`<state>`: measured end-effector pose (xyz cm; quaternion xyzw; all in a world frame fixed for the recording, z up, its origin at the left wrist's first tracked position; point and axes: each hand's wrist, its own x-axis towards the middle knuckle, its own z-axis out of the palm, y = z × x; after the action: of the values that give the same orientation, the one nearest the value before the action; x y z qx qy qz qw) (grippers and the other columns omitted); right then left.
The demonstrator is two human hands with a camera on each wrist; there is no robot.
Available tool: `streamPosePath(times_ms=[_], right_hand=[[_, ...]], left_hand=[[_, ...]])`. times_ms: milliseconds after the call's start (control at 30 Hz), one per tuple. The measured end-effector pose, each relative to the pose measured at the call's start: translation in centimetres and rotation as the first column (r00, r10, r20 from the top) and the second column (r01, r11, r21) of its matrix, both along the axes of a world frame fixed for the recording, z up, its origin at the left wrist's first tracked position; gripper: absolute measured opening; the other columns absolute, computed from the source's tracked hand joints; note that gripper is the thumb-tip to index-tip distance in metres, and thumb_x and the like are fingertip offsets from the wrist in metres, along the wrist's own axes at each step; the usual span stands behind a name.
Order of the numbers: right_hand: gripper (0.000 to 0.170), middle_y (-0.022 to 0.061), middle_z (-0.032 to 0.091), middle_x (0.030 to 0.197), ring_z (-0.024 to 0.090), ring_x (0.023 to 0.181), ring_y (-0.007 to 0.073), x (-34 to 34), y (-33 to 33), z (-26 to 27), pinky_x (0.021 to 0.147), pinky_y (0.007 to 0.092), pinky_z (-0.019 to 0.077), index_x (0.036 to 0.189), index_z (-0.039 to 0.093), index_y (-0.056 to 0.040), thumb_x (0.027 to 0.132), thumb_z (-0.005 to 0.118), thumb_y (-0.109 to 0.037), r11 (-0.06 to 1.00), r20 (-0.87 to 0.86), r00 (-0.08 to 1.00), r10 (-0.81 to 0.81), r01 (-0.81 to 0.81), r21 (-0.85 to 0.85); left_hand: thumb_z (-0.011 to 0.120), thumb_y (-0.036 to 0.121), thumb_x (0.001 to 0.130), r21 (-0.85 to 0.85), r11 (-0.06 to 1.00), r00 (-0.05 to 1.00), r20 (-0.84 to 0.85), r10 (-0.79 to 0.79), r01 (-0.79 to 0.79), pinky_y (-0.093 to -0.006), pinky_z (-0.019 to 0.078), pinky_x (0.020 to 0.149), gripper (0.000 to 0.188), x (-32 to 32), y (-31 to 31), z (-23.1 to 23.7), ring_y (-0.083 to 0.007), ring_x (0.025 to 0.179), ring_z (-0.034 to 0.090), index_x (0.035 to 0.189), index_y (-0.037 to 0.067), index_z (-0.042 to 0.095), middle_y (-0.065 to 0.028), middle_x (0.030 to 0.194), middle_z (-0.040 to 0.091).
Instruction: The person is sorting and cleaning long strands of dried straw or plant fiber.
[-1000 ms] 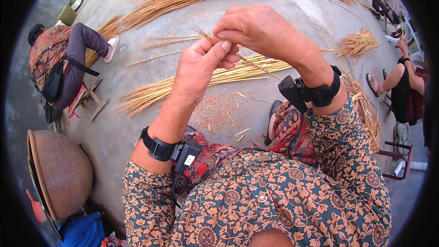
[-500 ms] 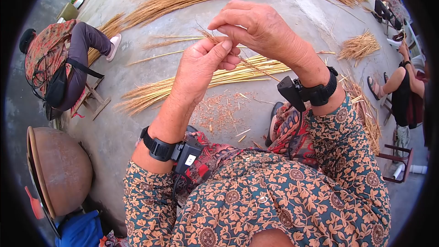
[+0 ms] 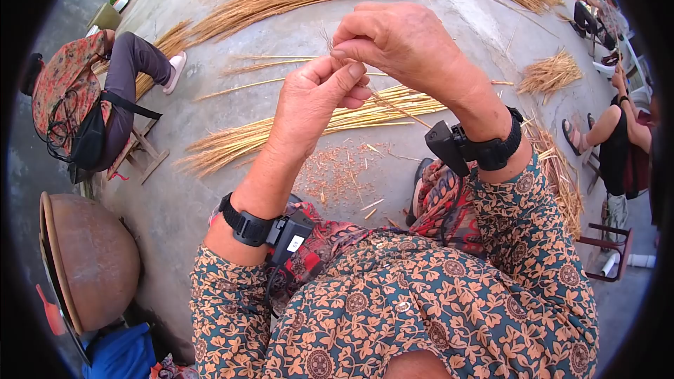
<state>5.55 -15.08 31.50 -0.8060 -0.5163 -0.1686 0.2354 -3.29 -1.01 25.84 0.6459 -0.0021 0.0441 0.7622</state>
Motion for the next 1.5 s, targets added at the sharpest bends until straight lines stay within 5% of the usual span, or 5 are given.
streamPosePath(times_ms=[600,733,1000,1300,1500], right_hand=[[0.010,0.0032,0.063,0.073,0.065,0.069,0.0225,1.3,0.9,-1.7,0.055,0.0323,0.0508,0.079,0.063,-0.0142,0.076,0.063,-0.024,0.980,0.429,0.900,-0.081,-0.008,0.201],[0.032,0.0074,0.067,0.074,0.065,0.066,0.0213,3.8,-0.5,-2.9,0.060,0.0318,0.0515,0.092,0.068,-0.0099,0.086,0.059,-0.040,0.992,-0.149,0.989,-0.011,0.029,0.120],[0.043,0.0008,0.061,0.078,0.059,0.070,0.0103,4.1,-2.0,-7.5,0.067,0.0237,0.0498,0.118,0.059,-0.0044,0.093,0.055,-0.039,0.921,-0.904,0.358,0.234,-0.379,0.088],[0.031,-0.0059,0.048,0.063,0.048,0.055,0.0033,4.8,-4.5,-7.3,0.051,0.0168,0.0409,0.110,0.063,-0.0061,0.093,0.057,-0.031,0.972,-0.946,0.313,0.080,-0.234,0.005],[0.024,-0.0058,0.047,0.063,0.048,0.060,0.0037,7.2,-7.5,-9.4,0.054,0.0184,0.0426,0.101,0.067,-0.0075,0.092,0.060,-0.028,0.978,-0.813,0.559,-0.165,-0.015,-0.208]], left_hand=[[0.055,0.022,0.094,-0.021,1.000,1.000,-0.003,0.014,-0.014,-0.0258,0.0553,0.069,0.024,0.4,1.5,0.5,-0.0165,0.077,0.067,0.097,-0.001,0.063,-0.0114,0.090,0.067],[0.055,0.023,0.094,-0.085,0.989,0.991,0.033,0.127,-0.124,-0.0255,0.0555,0.069,0.026,0.4,2.5,-0.1,-0.0165,0.077,0.066,0.099,-0.001,0.060,-0.0129,0.090,0.067],[0.059,0.023,0.092,-0.336,0.903,0.951,0.060,0.304,-0.267,-0.0235,0.0543,0.065,0.022,0.9,6.0,-1.2,-0.0142,0.076,0.065,0.098,0.002,0.060,-0.0103,0.089,0.066],[0.062,0.018,0.090,-0.457,0.645,0.726,-0.004,0.688,-0.613,-0.0226,0.0519,0.059,0.016,1.9,12.8,-2.6,-0.0130,0.071,0.063,0.092,0.003,0.059,-0.0068,0.081,0.063],[0.064,0.022,0.089,-0.445,0.504,0.594,-0.082,0.800,-0.740,-0.0208,0.0457,0.052,0.018,0.5,19.5,-5.4,-0.0110,0.066,0.058,0.092,0.005,0.061,-0.0024,0.079,0.060]])
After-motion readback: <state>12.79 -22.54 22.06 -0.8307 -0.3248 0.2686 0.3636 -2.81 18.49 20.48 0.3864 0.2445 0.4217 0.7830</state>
